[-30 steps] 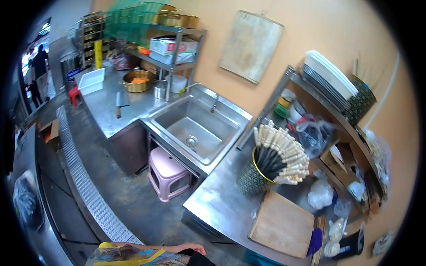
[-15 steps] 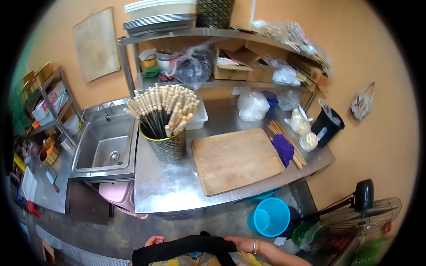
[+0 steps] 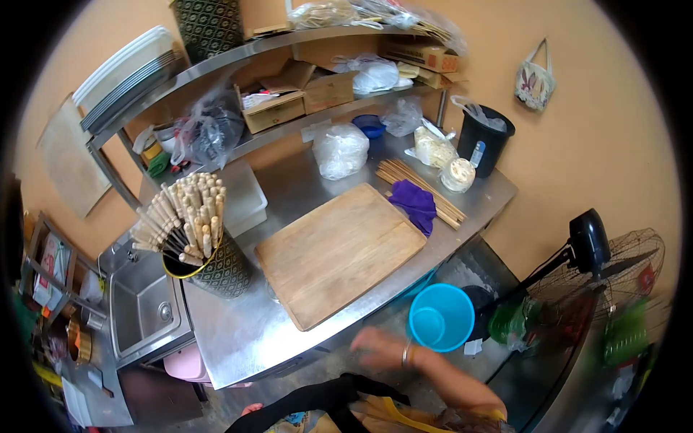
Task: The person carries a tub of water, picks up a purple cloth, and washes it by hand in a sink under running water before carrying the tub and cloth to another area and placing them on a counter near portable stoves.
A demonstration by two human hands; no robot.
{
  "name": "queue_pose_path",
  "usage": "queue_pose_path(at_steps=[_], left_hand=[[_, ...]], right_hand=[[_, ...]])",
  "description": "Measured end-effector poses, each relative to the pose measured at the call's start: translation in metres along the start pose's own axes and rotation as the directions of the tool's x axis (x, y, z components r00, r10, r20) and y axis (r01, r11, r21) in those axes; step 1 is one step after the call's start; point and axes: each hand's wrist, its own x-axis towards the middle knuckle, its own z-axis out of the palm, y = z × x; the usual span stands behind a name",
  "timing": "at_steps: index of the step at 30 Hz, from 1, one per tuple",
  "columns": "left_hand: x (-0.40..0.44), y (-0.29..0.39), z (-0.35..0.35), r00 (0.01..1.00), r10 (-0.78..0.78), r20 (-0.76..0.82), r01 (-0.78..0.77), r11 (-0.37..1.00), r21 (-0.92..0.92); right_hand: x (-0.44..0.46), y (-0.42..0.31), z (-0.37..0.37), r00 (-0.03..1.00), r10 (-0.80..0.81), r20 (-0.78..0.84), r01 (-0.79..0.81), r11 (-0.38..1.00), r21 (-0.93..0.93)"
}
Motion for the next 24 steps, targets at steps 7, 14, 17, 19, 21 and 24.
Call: queue_pose_path(at_steps=[7,14,17,19,21,24], left_hand=[[-0.002,0.017,0.017,0.981,0.026,-0.191,-0.009,0.996,0.088],[-0.042,0.02,0.039,0.899,0.087,-0.43,-0.045,0.993,0.108],[-0.066,0.014,0.044,0.858,0.127,-0.498,-0.083,0.991,0.109],[-0.079,0.01,0.046,0.834,0.191,-0.517,-0.134,0.98,0.145],[-0.091,0.027,0.07,0.802,0.351,-0.482,-0.235,0.929,0.285],[-0.105,0.09,0.118,0.807,0.45,-0.383,-0.36,0.888,0.284]], right_hand=[[0.035,0.277,-0.122,0.526,0.422,-0.739,-0.579,0.814,0.053],[0.061,0.363,-0.154,0.148,0.669,-0.728,-0.883,0.422,0.208],[0.066,0.364,-0.169,-0.045,0.485,-0.873,-0.704,0.604,0.372],[0.086,0.344,-0.195,-0.101,0.227,-0.969,-0.462,0.851,0.248],[0.11,0.297,-0.225,0.071,0.202,-0.977,-0.191,0.964,0.186],[0.139,0.138,-0.242,0.519,0.28,-0.808,0.358,0.787,0.502]])
